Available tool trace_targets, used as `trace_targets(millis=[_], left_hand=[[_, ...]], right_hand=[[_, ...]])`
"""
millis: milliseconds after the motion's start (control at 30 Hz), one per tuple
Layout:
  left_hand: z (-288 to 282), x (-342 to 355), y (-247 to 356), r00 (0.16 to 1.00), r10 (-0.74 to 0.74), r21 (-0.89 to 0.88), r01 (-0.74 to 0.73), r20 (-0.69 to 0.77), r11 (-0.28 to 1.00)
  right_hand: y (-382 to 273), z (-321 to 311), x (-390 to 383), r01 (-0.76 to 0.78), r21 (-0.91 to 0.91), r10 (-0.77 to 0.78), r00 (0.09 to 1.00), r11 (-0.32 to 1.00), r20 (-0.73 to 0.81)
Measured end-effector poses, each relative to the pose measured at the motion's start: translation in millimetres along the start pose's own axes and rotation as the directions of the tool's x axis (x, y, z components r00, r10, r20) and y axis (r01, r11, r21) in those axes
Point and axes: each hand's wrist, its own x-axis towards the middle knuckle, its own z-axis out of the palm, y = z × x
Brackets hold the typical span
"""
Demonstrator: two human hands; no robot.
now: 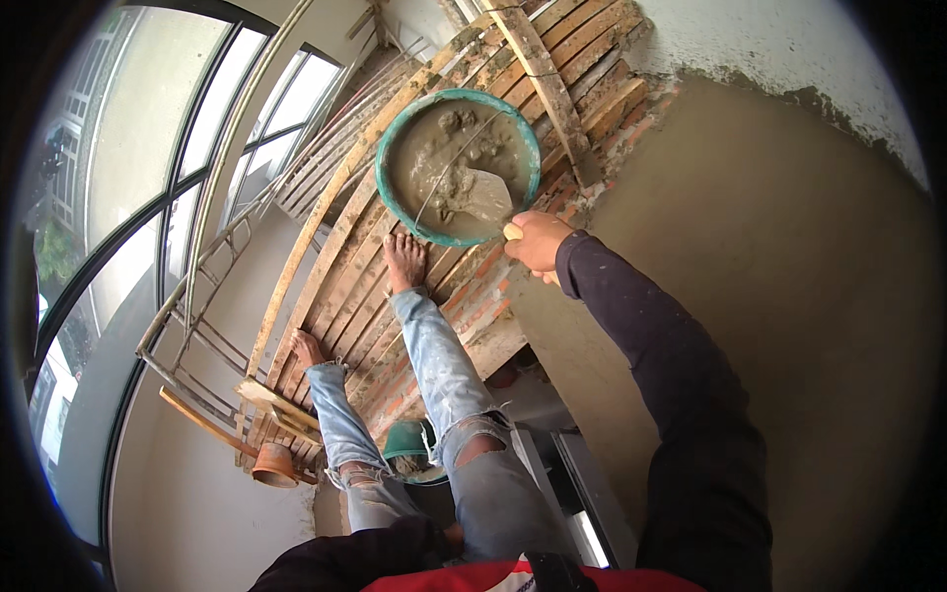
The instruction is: The person smooths wet plaster onto a wall using a trowel, then scoops more plaster from a bucket using a smaller hand tool.
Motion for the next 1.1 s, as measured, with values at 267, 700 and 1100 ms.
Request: trace_targets(millis=[267,700,1100], left_hand=[[2.8,4.2,-4.3,0.999,0.005,0.083,-0.010,0.050,0.996],[1.5,4.4,-12.0,0.998,0.058,0.161,-0.061,0.022,0.985],[27.3,-117.2,327.4,-0.064,0.965,0.810,-0.559,-0.254,0.176]], right_hand=[[-14.7,-64.0,-1.7,-0.135,-0.715,-0.320,0.827,0.686,-0.463],[-21.4,9.7,28.4,-0.029,-0.639,-0.236,0.915,0.769,-0.327],[-19.8,-45.4,-4.9,-0.065,-0.614,-0.266,0.862,0.786,-0.432]])
